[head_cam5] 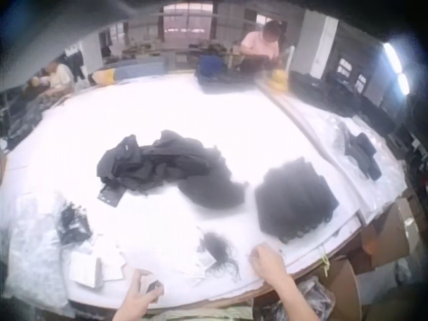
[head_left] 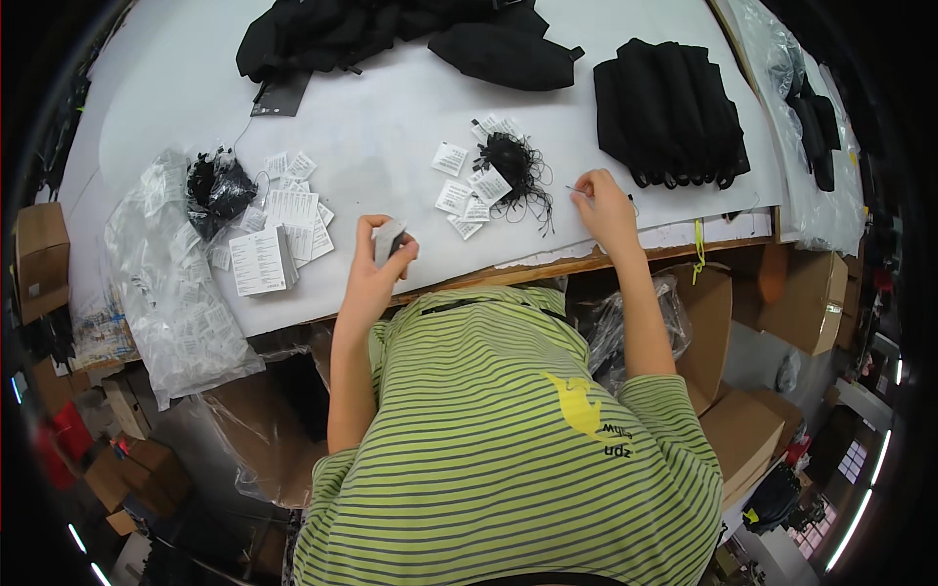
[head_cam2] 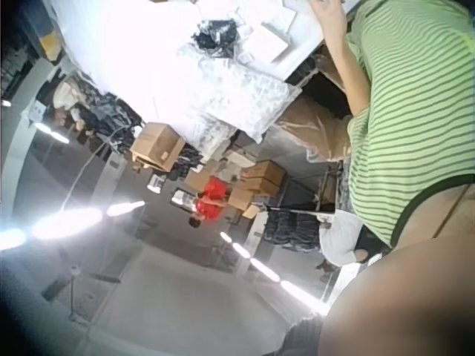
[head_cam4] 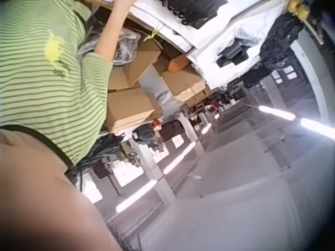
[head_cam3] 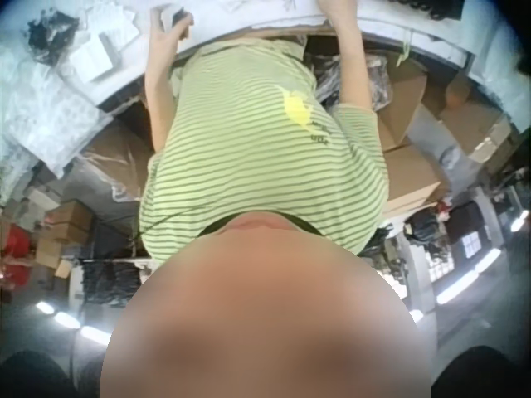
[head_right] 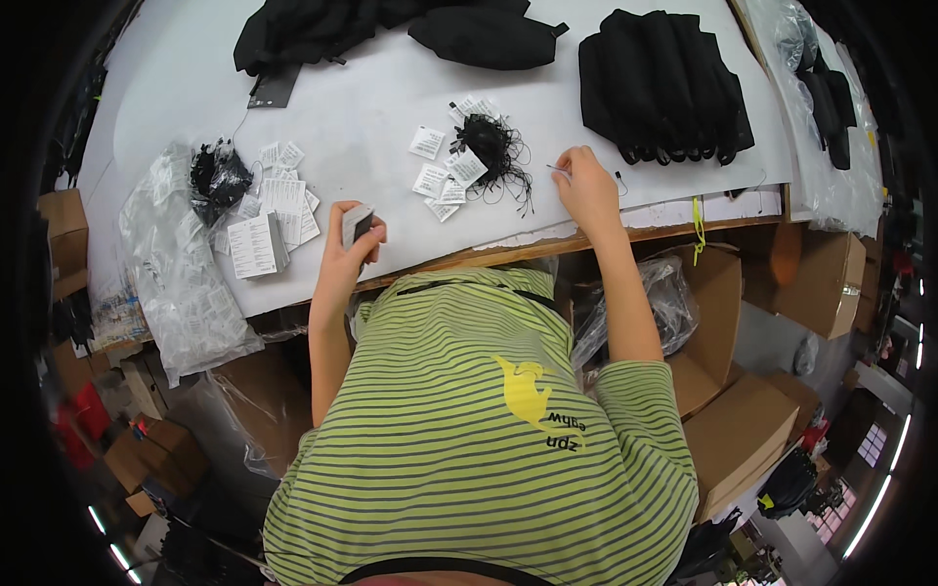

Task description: Insert instructional cards, labels, or accessory pieces inside fabric pouches/bags and organize them at a workstation.

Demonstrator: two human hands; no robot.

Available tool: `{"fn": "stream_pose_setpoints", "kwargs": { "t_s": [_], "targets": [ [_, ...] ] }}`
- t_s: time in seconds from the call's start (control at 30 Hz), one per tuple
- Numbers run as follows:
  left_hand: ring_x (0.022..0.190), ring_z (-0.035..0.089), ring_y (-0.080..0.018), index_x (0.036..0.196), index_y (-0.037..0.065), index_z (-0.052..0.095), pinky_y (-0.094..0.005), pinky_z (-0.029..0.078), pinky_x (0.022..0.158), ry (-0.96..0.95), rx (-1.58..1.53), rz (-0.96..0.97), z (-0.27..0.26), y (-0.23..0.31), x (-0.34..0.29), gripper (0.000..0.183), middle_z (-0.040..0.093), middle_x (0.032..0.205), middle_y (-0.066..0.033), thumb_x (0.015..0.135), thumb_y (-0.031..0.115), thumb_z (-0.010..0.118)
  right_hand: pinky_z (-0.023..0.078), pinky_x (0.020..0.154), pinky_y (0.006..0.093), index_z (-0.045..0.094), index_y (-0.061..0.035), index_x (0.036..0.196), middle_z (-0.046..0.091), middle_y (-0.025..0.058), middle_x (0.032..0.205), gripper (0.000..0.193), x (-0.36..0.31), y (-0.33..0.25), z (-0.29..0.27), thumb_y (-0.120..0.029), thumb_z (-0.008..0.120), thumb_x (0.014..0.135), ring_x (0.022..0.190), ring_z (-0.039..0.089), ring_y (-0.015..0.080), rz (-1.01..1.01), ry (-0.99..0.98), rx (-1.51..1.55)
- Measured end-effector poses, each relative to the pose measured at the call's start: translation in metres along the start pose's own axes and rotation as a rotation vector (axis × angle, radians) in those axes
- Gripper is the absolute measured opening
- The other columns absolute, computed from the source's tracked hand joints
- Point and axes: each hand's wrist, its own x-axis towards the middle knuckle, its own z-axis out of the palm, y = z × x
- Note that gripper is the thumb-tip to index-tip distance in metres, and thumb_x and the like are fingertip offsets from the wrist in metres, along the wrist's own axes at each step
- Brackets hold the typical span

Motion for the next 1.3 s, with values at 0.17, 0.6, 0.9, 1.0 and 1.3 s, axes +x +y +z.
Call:
{"fn": "stream_pose_setpoints", "kwargs": {
  "t_s": [0.17,0.6,0.9,1.0,1.3],
  "targets": [
    [0.076,0.05,-0.0095,0.106,0.008,0.041,-0.0225,0.042,0.063,-0.079,-0.019,0.016,0.023,0.002,-0.004,0.03,0.055,0.09,-0.0048,0.085,0.007,0.062,0.048,0.063,0.0314,0.055,-0.0039,0.085,0.057,0.0065,0.082,0.012,-0.001,-0.006,-0.008,-0.01,0.064,0.08,0.069,0.06,0.0211,-0.06,-0.166,-0.021],
    [0.077,0.055,-0.0132,0.094,0.002,0.06,-0.0254,0.043,0.071,-0.059,0.25,0.338,0.057,0.034,-0.027,0.017,0.056,0.088,-0.0045,0.078,0.003,0.066,0.023,0.05,0.0167,0.057,-0.0029,0.09,0.041,-0.0072,0.063,0.009,-0.041,-0.137,-0.035,-0.006,0.064,0.085,0.055,0.031,-0.0009,0.041,-0.325,1.025],
    [0.082,0.053,-0.0153,0.096,0.004,0.063,-0.0254,0.042,0.075,-0.119,0.232,0.296,0.062,0.038,-0.029,0.014,0.054,0.088,-0.0056,0.088,0.014,0.06,0.028,0.05,0.0156,0.046,-0.0052,0.1,0.052,-0.0019,0.073,0.012,-0.038,-0.149,-0.024,-0.009,0.055,0.093,0.059,0.041,0.0002,0.167,-0.081,1.317],
    [0.084,0.051,-0.0146,0.096,0.003,0.064,-0.024,0.041,0.075,-0.231,0.187,0.267,0.064,0.035,-0.027,0.016,0.05,0.089,-0.0052,0.087,0.016,0.062,0.028,0.05,0.0162,0.047,-0.0047,0.099,0.051,-0.0022,0.071,0.012,-0.038,-0.157,-0.016,-0.01,0.056,0.092,0.058,0.041,0.0003,0.137,0.037,1.236],
    [0.077,0.052,-0.0145,0.085,0.001,0.065,-0.0255,0.041,0.068,-0.012,0.233,0.365,0.058,0.025,-0.021,0.012,0.049,0.083,-0.0054,0.08,0.012,0.068,0.028,0.048,0.0191,0.053,-0.0036,0.092,0.045,-0.0032,0.061,0.012,-0.038,-0.15,-0.021,-0.011,0.061,0.088,0.054,0.037,0.0029,0.008,-0.046,0.964]
  ]
}}
